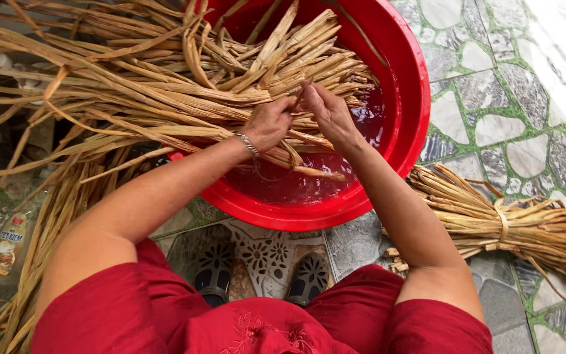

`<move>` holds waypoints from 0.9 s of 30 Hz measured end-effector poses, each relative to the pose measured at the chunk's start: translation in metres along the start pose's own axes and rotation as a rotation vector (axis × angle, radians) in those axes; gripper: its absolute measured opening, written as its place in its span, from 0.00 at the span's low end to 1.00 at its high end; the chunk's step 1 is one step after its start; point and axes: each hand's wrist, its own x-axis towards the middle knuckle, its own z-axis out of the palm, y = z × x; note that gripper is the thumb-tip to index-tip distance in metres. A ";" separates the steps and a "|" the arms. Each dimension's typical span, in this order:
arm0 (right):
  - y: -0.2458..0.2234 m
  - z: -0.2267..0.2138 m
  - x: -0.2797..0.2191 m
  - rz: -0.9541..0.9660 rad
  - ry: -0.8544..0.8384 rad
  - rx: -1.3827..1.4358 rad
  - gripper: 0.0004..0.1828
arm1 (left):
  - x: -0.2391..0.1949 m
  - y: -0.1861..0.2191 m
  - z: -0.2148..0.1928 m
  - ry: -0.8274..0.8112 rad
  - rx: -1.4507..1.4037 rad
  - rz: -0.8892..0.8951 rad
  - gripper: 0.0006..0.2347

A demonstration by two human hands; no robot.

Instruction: The person soaks bundles of dried plant stalks in a red basin of water, then separates them into individual stalks and peels off the outer layers by hand. The peeled stalks are placed back into the basin while the discarded outer layers are set aside on the floor.

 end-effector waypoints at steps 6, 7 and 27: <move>-0.028 -0.020 -0.018 0.063 0.097 0.465 0.23 | 0.027 0.054 0.044 0.074 -0.323 0.201 0.13; -0.029 -0.027 -0.020 0.091 0.108 0.506 0.22 | 0.033 0.059 0.046 0.081 -0.350 0.195 0.12; 0.095 -0.169 0.012 0.266 0.967 0.639 0.11 | -0.003 0.091 0.169 0.207 0.045 0.343 0.08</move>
